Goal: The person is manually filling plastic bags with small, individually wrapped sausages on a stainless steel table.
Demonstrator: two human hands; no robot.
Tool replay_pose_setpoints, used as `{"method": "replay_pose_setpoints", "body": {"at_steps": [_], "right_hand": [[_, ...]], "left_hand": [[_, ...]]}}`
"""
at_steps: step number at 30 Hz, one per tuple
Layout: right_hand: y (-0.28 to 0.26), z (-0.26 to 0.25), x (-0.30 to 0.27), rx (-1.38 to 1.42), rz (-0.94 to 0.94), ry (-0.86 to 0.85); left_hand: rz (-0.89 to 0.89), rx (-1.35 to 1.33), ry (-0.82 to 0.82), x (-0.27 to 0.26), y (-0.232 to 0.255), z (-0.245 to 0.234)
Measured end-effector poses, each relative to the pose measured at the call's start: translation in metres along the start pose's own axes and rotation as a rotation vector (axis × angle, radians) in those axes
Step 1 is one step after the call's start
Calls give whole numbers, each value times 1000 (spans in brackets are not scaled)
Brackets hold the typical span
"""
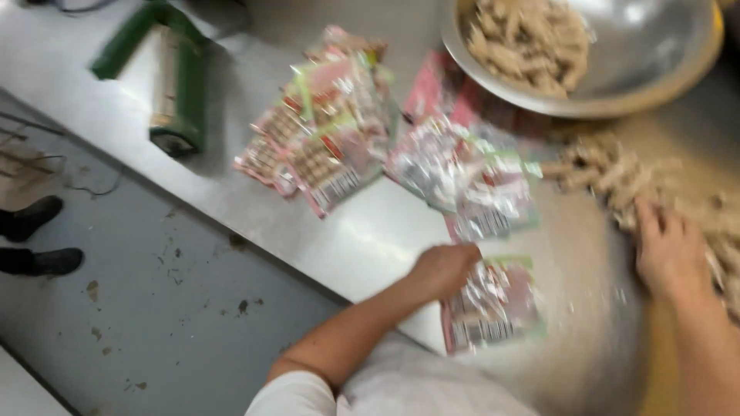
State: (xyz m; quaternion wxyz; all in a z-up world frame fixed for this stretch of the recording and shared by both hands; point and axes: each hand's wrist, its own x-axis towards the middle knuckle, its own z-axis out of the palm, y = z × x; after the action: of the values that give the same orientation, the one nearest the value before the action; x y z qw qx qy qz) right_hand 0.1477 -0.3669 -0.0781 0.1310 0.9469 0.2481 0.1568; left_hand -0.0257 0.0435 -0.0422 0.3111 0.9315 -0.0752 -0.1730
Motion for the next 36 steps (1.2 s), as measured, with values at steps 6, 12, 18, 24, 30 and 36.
{"method": "replay_pose_setpoints", "body": {"at_steps": [6, 12, 18, 24, 30, 36], "right_hand": [[-12, -41, 12, 468, -90, -46], [-77, -186, -5, 993, 106, -648], [-124, -174, 28, 1532, 204, -646], [-197, -149, 26, 1628, 70, -808], [-172, -160, 18, 1753, 368, -712], [-207, -182, 27, 1566, 135, -734]], "left_hand": [[-93, -74, 84, -14, -9, -24], [-42, -162, 57, -22, -5, -49], [-92, -287, 44, -32, -1, -61], [-95, -314, 28, -32, -9, -55], [-121, -326, -15, -36, 3, -72], [-125, -299, 33, -34, 6, -62]]}}
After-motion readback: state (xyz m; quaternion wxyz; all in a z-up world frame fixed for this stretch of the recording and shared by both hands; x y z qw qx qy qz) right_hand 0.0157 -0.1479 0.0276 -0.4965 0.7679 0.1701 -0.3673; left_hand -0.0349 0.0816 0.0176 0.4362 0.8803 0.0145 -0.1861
